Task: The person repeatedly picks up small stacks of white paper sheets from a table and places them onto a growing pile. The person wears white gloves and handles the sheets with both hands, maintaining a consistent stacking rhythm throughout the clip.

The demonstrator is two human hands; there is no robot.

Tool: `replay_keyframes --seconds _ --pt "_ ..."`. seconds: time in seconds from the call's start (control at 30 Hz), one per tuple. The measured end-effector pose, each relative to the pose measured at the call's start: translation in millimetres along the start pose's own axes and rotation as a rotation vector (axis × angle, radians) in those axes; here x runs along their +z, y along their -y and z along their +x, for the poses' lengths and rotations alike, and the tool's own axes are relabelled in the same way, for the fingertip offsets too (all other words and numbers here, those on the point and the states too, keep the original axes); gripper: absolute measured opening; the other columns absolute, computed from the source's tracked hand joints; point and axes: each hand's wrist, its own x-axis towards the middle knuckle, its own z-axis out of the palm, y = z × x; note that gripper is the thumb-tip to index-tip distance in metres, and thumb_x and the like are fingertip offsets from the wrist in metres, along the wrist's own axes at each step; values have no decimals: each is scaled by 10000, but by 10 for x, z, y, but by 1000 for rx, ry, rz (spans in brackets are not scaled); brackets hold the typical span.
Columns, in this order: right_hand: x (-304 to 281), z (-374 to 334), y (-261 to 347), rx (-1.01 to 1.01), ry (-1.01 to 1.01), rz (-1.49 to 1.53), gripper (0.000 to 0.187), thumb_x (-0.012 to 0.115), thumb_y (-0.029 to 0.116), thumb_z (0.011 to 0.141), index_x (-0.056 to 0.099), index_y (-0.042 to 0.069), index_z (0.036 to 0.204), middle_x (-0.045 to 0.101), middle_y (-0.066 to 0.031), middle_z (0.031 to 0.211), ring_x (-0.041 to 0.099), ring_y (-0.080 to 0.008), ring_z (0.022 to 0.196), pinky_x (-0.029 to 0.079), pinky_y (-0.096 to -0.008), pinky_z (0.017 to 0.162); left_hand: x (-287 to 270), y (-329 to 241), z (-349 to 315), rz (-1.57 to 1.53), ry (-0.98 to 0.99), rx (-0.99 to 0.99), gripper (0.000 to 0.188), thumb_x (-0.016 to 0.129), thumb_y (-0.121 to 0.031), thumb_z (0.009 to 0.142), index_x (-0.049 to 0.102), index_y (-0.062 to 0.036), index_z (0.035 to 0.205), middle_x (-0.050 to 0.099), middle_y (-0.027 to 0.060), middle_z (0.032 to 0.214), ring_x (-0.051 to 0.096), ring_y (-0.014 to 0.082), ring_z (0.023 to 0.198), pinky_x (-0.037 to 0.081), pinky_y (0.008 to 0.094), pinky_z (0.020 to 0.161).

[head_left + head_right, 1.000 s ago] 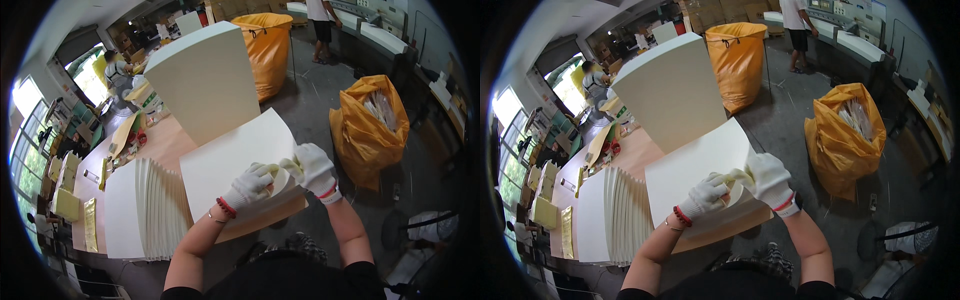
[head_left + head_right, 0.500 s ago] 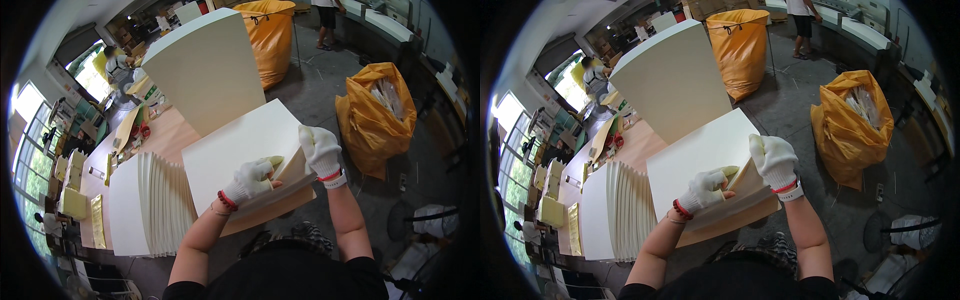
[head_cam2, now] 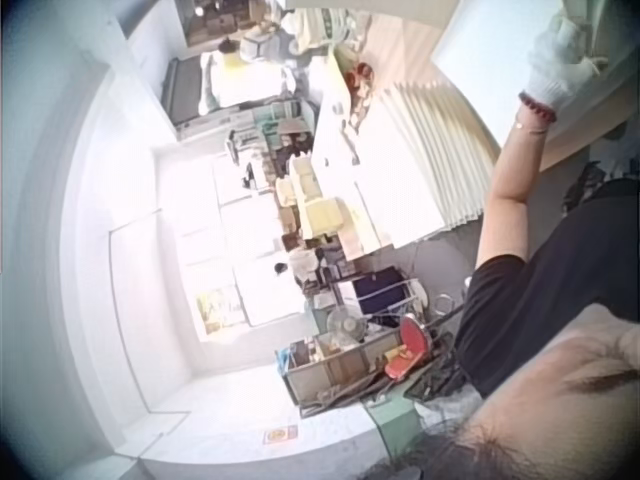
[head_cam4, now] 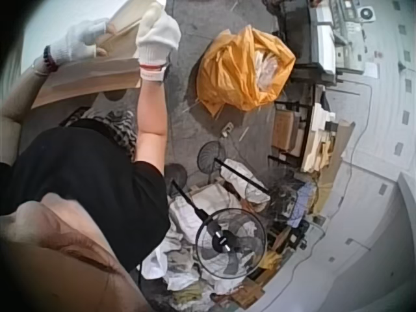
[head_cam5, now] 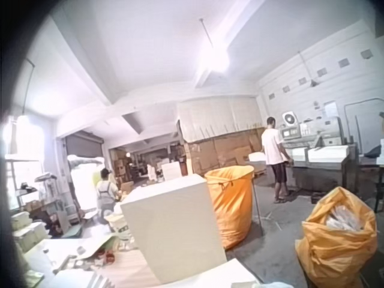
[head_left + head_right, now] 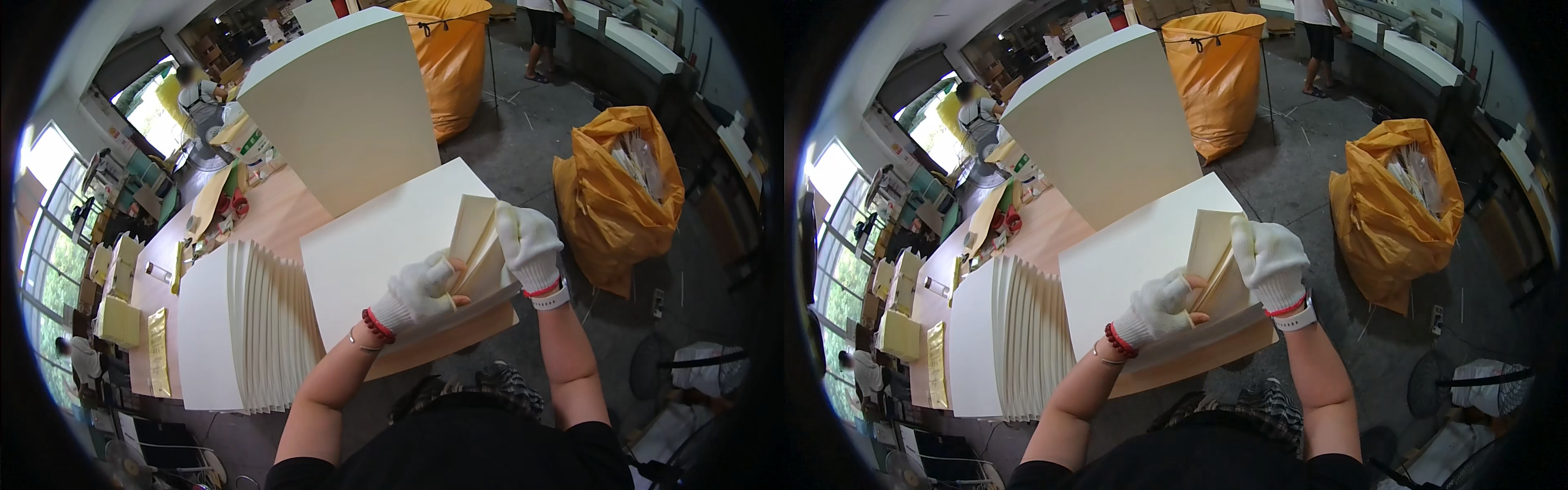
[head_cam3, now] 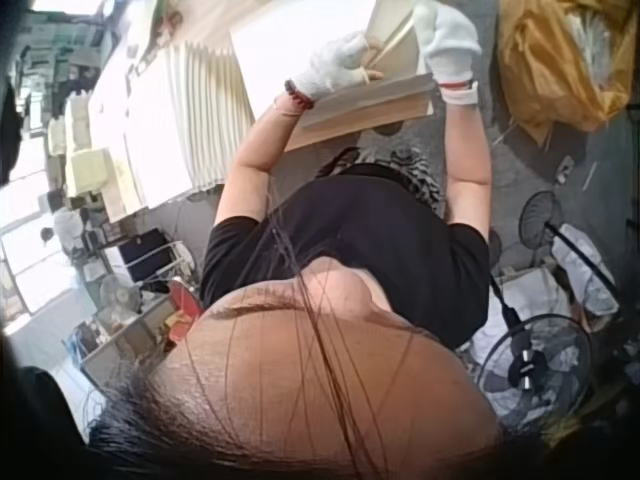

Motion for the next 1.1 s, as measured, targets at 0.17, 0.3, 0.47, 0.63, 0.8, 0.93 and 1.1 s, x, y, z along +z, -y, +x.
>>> replay_keyframes --seconds 0.17,0.3,0.47,0.63,0.8,0.93,1.1 --pt "-12 -17 -12 -54 -33 15 274 513 198 933 604 32 734 576 -155 634 580 -347 598 443 -428 536 53 81 -20 -75 -66 16 413 793 -225 774 586 -97 1107 593 97 902 607 277 796 484 346 694" --pt "-82 21 50 2 64 89 277 529 205 929 604 31 727 575 -157 635 580 -349 604 442 -428 542 38 43 -20 -91 -116 30 388 734 -147 808 588 -101 1164 601 112 939 617 283 838 488 346 717" --pt "-28 13 44 -26 -23 67 288 529 208 931 606 31 718 574 -166 639 583 -360 615 451 -435 550 -25 -19 -9 -21 43 -25 370 652 -68 830 600 -94 1196 619 128 1031 636 292 853 501 341 743" --pt "13 -19 10 55 -38 62 286 521 206 934 610 31 726 578 -168 649 591 -362 621 457 -437 554 42 -2 -9 -73 -64 -9 384 712 -78 797 614 -95 1168 614 131 1118 642 304 887 509 337 769" --pt "22 -54 -27 -45 -95 24 268 538 197 926 606 29 728 565 -164 635 580 -358 619 459 -429 566 78 79 -15 -125 -120 64 430 745 -80 774 608 -100 1182 593 138 1185 634 318 940 514 336 792" --pt "-111 15 89 71 89 99 247 556 188 919 611 26 741 558 -156 635 568 -355 616 460 -423 573 131 97 -26 -37 -178 130 449 679 -28 765 590 -113 1197 534 176 1291 641 330 941 524 353 792" --pt "24 -53 -30 -99 -108 19 230 548 181 924 628 25 776 564 -160 649 570 -354 613 460 -424 569 72 85 -9 -33 -22 62 396 686 -70 790 587 -108 1171 549 184 1253 647 335 887 531 360 763"
